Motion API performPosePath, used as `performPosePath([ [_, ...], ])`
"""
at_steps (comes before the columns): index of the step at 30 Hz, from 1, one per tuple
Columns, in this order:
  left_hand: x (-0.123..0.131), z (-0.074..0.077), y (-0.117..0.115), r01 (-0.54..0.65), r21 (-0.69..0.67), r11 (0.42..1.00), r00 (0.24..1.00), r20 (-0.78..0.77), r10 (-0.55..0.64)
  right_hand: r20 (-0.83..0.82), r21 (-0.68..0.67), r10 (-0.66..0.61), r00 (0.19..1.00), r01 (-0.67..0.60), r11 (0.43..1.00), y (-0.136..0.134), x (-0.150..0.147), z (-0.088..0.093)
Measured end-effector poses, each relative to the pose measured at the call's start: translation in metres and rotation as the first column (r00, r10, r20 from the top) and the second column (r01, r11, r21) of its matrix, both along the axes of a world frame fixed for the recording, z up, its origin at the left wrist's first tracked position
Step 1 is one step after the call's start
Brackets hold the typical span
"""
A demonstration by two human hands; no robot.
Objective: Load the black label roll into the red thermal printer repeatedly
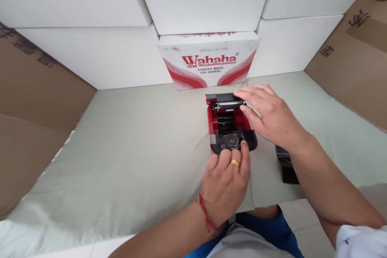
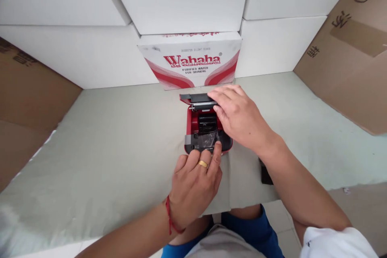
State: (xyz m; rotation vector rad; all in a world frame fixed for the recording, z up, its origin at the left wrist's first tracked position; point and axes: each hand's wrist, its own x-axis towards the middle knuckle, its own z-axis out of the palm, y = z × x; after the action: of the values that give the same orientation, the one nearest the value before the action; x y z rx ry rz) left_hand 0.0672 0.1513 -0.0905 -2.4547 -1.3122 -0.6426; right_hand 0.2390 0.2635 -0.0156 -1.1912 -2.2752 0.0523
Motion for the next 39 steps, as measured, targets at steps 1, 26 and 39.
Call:
performPosePath([
  [1,0.002,0.004,-0.002,-0.016,-0.008,1.0,1.0,-0.015,0.016,-0.004,0.004,0.009,1.0,-0.009,1.0,-0.005,0.001,0.001],
  [26,0.018,0.01,-0.017,-0.035,-0.163,0.986,0.989,0.134,0.057,0.602,-0.297,0.152,0.784,0.044,0.954,-0.046,-0.021,0.024],
  [39,0.008,0.002,-0.022,-0.051,-0.35,0.935,0.986,0.13,0.102,-0.018,0.043,0.02,1.0,-0.019,0.999,-0.066,0.008,-0.05],
])
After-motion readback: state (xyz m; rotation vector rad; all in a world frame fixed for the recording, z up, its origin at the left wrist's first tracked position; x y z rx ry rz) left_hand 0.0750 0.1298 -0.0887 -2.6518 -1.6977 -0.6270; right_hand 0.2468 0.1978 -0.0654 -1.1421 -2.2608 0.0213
